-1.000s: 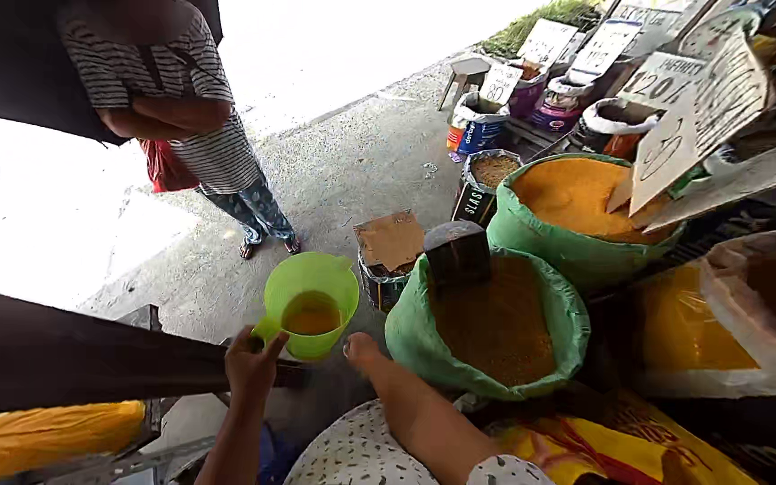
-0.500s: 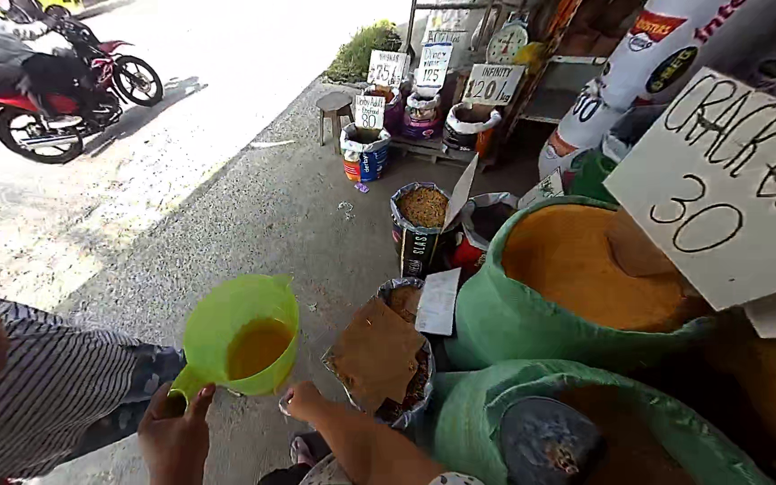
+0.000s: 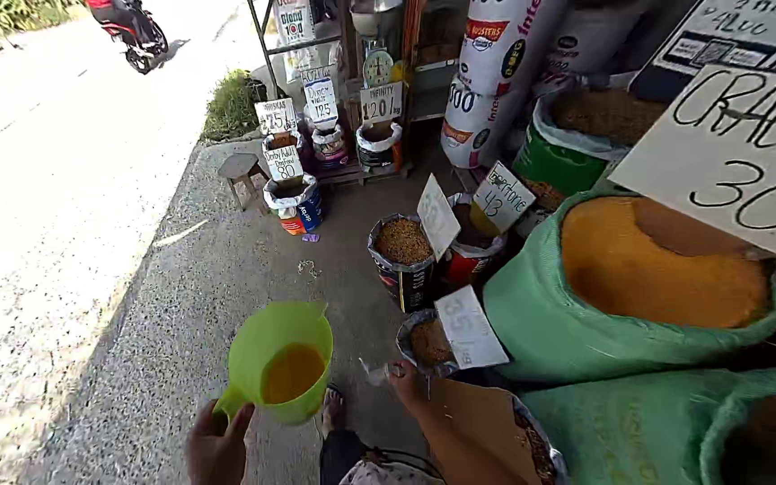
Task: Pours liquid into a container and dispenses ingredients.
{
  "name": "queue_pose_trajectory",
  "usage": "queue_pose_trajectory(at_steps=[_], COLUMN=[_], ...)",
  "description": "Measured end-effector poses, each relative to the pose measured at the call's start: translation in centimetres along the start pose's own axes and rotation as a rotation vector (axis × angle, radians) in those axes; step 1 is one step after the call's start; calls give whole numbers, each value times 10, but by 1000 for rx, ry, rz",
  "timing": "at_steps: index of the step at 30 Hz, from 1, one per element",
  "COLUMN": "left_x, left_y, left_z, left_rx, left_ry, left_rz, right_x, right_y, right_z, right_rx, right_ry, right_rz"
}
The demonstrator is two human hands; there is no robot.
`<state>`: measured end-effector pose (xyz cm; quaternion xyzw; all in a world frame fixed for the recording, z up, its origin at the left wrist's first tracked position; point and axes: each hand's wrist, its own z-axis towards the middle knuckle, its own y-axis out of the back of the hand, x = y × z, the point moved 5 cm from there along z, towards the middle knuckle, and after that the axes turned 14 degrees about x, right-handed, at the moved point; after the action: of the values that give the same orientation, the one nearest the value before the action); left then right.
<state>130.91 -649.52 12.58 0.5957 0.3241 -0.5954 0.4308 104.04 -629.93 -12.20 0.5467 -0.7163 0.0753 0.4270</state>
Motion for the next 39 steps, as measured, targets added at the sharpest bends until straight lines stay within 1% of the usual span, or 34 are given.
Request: queue_pose_trajectory(at_steps=[3,5,6,8,11,13,15,17,19,20,22,24,27,31,33,35,37,39], left_x=[15,21,24,25,22,22,28,36,47,49,47,42,27,9,8,6,-1,-9], left_y=[-4,-12,-12,-17,-33,-50,-73,-104,-133,-150,-196,-238,-306,-397,-442,-484,-525,-555], left_z=[90,161,191,251,343,401,465,531,594,627,695,755,842,948,993,1032,1070,1104], left_rx=[123,195,209,238,273,290,326,359,410,437,491,539,598,592,556,510,466,421], left_ry=[16,17,37,71,68,65,53,53,50,49,25,27,-30,-93,-106,-116,-110,-79], left_rz=[22,64,90,129,175,169,156,168,177,182,172,167,89,-13,-23,-4,-3,-19], right_x=[22,50,65,118,213,267,309,338,349,352,369,386,428,494,527,569,628,699], right_y=[11,12,4,2,19,40,71,113,149,171,237,307,427,582,661,739,810,862], right_z=[48,110,134,173,234,278,329,378,419,437,468,481,492,525,561,610,666,722], right_rx=[15,33,66,115,99,55,-2,-75,-174,-250,-430,-586,-691,-777,-855,-904,-897,-864], right_ry=[-59,-38,-42,-45,-35,-17,0,13,0,-15,-30,-57,-76,-162,-152,-111,-10,108], right_rz=[-46,-69,-74,-72,17,102,204,345,537,624,728,707,477,181,48,-112,-272,-400])
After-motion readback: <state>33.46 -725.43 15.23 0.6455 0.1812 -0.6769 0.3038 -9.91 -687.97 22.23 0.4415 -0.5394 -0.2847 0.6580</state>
